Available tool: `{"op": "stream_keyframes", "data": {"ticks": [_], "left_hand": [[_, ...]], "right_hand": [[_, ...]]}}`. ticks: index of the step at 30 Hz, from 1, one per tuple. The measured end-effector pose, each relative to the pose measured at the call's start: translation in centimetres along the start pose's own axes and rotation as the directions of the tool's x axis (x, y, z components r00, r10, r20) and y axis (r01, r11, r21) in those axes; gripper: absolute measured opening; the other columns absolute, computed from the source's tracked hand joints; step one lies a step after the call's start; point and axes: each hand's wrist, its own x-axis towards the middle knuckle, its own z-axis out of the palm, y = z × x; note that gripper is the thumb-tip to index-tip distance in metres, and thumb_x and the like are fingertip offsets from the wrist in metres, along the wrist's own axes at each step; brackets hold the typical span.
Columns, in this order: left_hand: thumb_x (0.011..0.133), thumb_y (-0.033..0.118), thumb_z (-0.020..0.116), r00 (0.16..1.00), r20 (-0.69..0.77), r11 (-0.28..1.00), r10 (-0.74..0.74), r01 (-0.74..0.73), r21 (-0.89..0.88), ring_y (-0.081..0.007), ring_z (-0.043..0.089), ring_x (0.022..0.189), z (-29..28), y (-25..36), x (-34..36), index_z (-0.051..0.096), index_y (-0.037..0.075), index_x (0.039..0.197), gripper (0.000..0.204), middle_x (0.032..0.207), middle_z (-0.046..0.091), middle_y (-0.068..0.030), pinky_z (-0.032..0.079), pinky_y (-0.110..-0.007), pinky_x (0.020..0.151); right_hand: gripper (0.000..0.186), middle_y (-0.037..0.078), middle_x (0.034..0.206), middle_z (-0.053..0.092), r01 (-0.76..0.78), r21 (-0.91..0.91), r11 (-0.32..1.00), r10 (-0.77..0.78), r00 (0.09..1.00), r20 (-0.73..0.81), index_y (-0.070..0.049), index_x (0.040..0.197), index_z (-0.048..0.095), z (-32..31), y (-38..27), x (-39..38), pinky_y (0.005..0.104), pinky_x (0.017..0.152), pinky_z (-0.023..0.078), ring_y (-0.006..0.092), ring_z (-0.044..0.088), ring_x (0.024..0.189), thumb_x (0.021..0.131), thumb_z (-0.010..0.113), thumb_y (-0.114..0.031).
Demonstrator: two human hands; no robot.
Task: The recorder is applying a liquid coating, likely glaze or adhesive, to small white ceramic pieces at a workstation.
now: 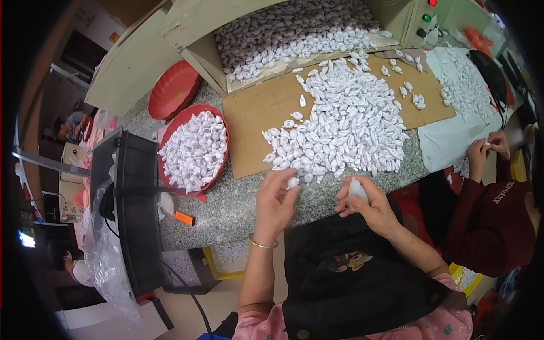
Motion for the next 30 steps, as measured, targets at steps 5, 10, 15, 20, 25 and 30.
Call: {"op": "stream_keyframes", "data": {"ticks": [5,10,15,20,25,30], "left_hand": [[0.082,-0.010,0.058,0.998,0.050,0.779,0.037,0.003,-0.627,-0.0157,0.057,0.095,2.4,0.3,-2.4,0.062,-0.001,0.103,0.023,0.109,0.055,-0.0103,0.048,-0.027,0.083],[0.083,-0.010,0.058,0.999,0.049,0.651,-0.006,0.041,-0.758,-0.0165,0.056,0.102,2.8,-1.9,-3.4,0.061,0.001,0.107,0.026,0.111,0.056,-0.0114,0.046,-0.028,0.089],[0.086,-0.007,0.055,0.965,0.162,0.399,-0.207,0.235,-0.887,-0.0169,0.059,0.101,3.0,-1.1,-3.4,0.053,0.002,0.119,0.034,0.117,0.059,-0.0136,0.048,-0.029,0.088],[0.085,-0.009,0.055,0.963,0.155,0.455,-0.219,0.241,-0.857,-0.0170,0.060,0.101,2.8,-1.8,-4.0,0.054,0.000,0.117,0.033,0.117,0.059,-0.0145,0.048,-0.030,0.090],[0.082,-0.009,0.061,0.973,0.074,0.627,-0.219,0.198,-0.753,-0.0195,0.064,0.093,3.4,-0.8,-4.2,0.056,-0.001,0.115,0.034,0.107,0.064,-0.0159,0.052,-0.029,0.086],[0.082,-0.011,0.060,0.983,0.052,0.700,-0.177,0.163,-0.695,-0.0175,0.064,0.096,3.3,-0.3,-4.2,0.056,-0.004,0.116,0.035,0.107,0.064,-0.0124,0.053,-0.023,0.077]], "right_hand": [[0.034,0.014,0.120,0.054,0.071,0.124,0.990,-0.078,0.996,0.045,-0.001,0.127,0.040,1.9,0.8,1.1,0.0312,0.074,0.053,0.0196,0.061,0.092,0.097,0.046,-0.016],[0.036,0.016,0.124,0.052,0.060,0.018,0.998,-0.063,0.984,0.168,-0.001,0.128,0.040,1.9,0.5,1.3,0.0310,0.074,0.053,0.0190,0.060,0.093,0.096,0.047,-0.016],[0.041,0.013,0.112,0.049,0.154,-0.114,0.981,-0.132,0.974,0.183,0.000,0.134,0.038,1.1,0.4,1.0,0.0296,0.069,0.054,0.0175,0.059,0.088,0.095,0.047,-0.011],[0.031,0.012,0.105,0.052,0.100,-0.269,0.958,-0.089,0.995,0.056,0.002,0.119,0.054,-0.8,-2.6,0.0,0.0296,0.069,0.052,0.0172,0.060,0.078,0.088,0.056,-0.002],[0.031,0.014,0.096,0.065,0.437,-0.439,0.785,-0.493,0.870,-0.017,0.001,0.104,0.060,-1.1,-2.0,-0.6,0.0295,0.075,0.051,0.0195,0.064,0.086,0.075,0.072,-0.001],[0.030,0.014,0.096,0.068,0.483,-0.520,0.705,-0.581,0.813,-0.033,0.000,0.099,0.064,-0.1,-2.3,-0.5,0.0285,0.072,0.052,0.0214,0.068,0.084,0.071,0.075,-0.004]]}}
